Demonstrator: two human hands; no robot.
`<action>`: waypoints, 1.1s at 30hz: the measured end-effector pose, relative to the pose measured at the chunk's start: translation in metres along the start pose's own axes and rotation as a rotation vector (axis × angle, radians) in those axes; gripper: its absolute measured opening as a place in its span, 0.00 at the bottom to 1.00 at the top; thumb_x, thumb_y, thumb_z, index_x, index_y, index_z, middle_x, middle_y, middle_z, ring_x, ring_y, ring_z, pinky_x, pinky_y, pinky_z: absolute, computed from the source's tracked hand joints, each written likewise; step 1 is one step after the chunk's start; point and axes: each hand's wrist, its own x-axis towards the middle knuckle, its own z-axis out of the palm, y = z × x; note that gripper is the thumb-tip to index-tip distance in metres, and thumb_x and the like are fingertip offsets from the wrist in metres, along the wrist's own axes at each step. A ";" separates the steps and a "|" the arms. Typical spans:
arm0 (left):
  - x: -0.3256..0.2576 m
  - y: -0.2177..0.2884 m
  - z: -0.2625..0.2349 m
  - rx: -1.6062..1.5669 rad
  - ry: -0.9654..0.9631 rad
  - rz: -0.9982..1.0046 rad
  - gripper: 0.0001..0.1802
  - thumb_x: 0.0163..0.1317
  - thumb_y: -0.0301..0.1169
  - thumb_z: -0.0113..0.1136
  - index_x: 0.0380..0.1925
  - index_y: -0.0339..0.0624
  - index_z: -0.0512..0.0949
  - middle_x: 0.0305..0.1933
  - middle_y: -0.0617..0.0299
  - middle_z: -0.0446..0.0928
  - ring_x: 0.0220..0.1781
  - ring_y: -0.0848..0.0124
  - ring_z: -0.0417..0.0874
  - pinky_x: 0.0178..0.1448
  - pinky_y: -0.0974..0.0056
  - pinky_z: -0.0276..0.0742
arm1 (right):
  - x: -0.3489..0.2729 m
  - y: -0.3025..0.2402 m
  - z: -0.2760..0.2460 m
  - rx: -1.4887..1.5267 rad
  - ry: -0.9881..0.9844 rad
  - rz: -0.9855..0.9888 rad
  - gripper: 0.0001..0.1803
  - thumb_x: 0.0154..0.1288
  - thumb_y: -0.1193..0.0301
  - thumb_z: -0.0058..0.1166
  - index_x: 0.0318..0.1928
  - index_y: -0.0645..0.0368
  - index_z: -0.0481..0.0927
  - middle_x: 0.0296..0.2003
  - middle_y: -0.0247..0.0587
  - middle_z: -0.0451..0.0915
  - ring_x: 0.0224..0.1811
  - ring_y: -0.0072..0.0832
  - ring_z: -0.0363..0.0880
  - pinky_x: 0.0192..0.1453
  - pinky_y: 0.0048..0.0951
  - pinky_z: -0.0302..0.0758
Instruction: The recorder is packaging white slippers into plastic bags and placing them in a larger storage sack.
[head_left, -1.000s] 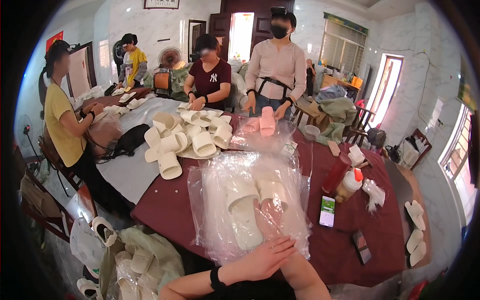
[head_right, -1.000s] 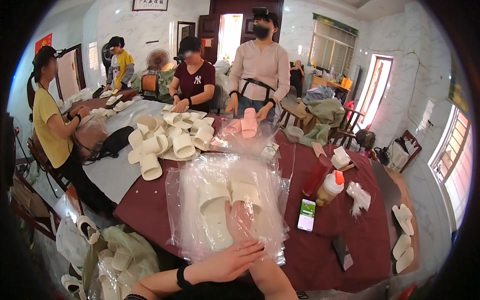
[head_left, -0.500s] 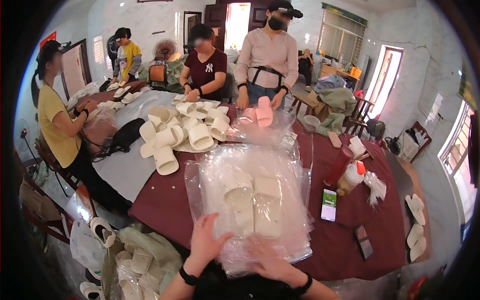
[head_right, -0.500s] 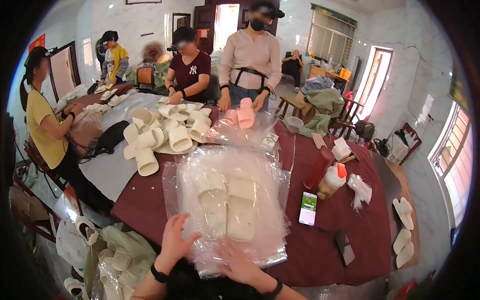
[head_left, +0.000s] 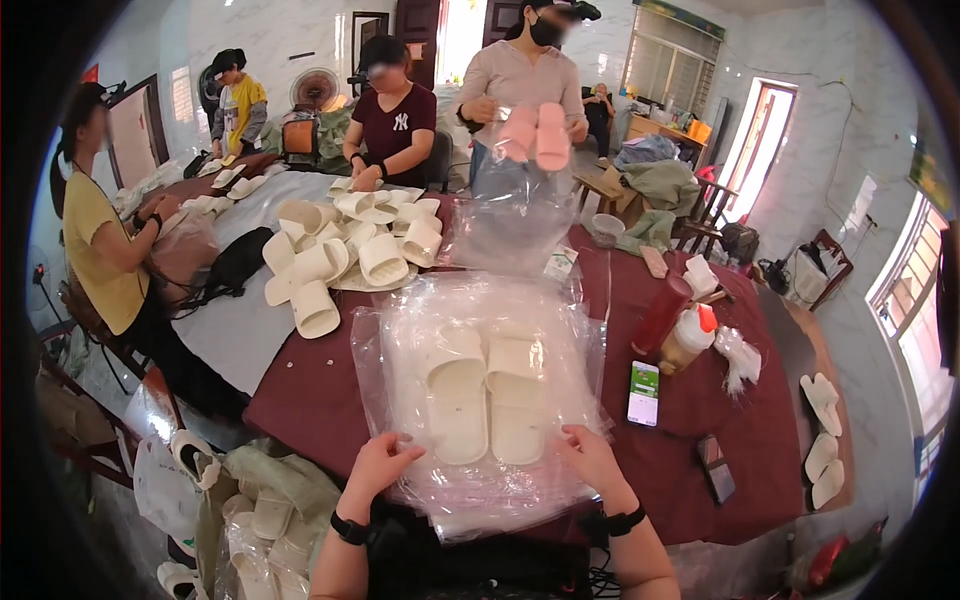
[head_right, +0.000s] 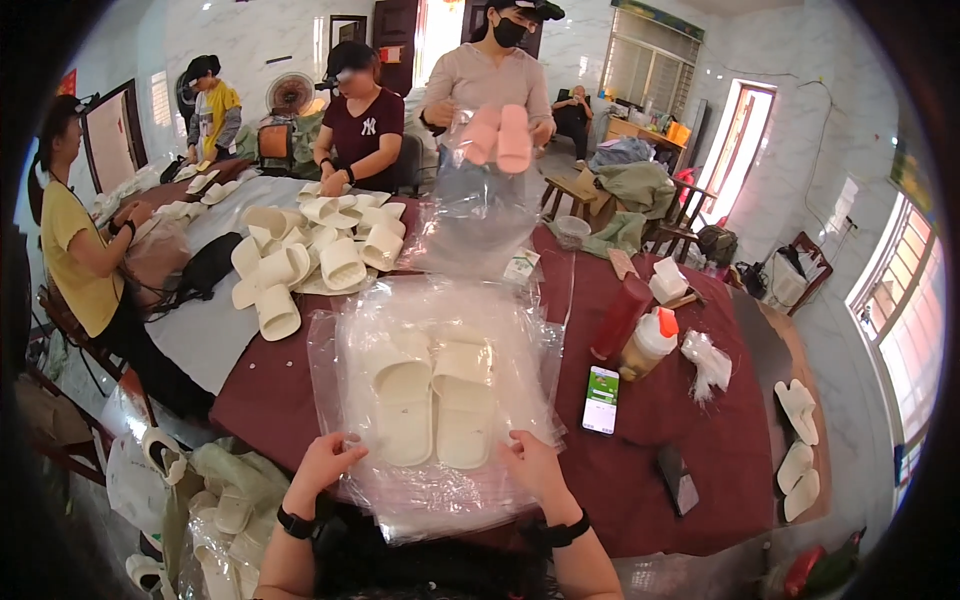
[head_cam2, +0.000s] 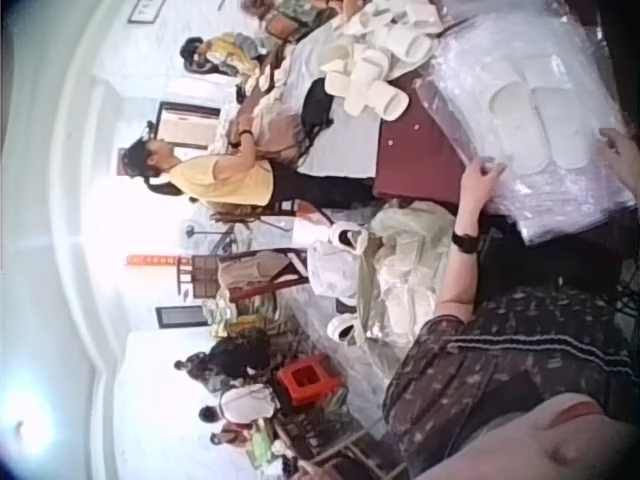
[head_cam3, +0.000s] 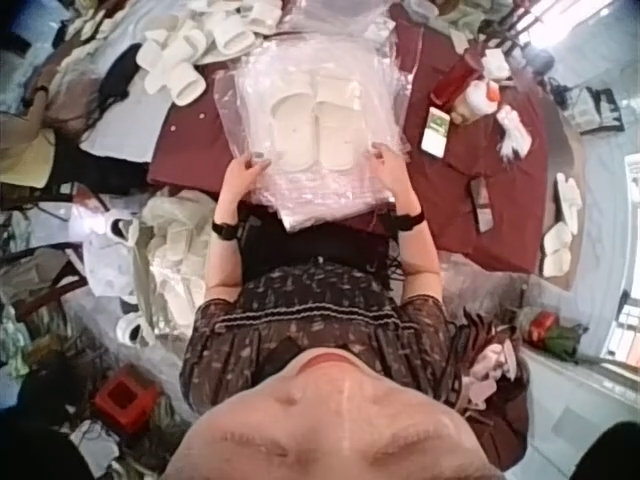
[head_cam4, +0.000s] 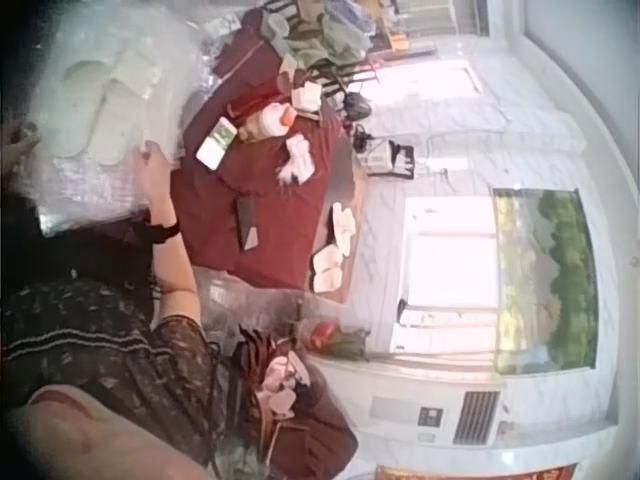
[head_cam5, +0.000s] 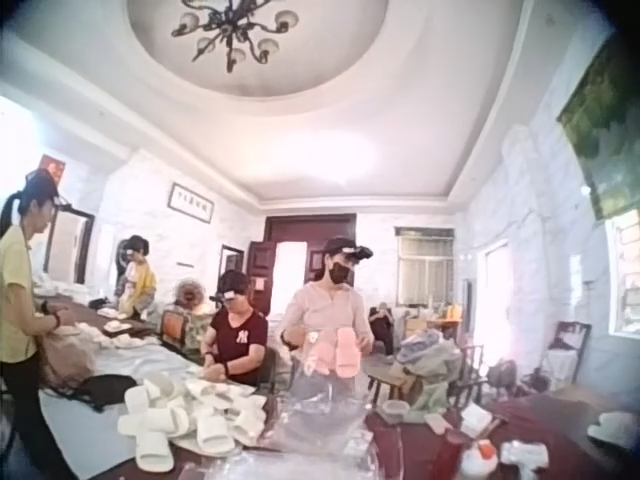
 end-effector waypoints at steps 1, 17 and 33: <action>-0.001 0.000 -0.002 0.006 0.007 -0.004 0.25 0.53 0.44 0.72 0.44 0.36 0.83 0.25 0.61 0.79 0.26 0.72 0.78 0.33 0.64 0.74 | 0.003 0.008 0.002 -0.032 -0.070 0.011 0.24 0.64 0.60 0.61 0.53 0.66 0.79 0.36 0.48 0.84 0.37 0.34 0.84 0.44 0.31 0.78; 0.000 0.046 -0.039 -0.610 -0.115 0.013 0.10 0.67 0.31 0.60 0.40 0.36 0.85 0.35 0.64 0.86 0.21 0.87 0.66 0.26 0.76 0.61 | 0.030 -0.034 -0.041 0.464 -0.120 0.040 0.08 0.73 0.71 0.49 0.44 0.65 0.75 0.31 0.37 0.82 0.24 0.18 0.76 0.26 0.19 0.72; -0.013 0.015 -0.034 -0.386 -0.453 -0.116 0.20 0.65 0.31 0.61 0.55 0.35 0.77 0.41 0.59 0.86 0.17 0.85 0.67 0.20 0.78 0.62 | 0.003 -0.003 -0.030 0.293 -0.387 0.272 0.33 0.60 0.72 0.63 0.65 0.64 0.66 0.41 0.41 0.79 0.28 0.22 0.80 0.24 0.20 0.71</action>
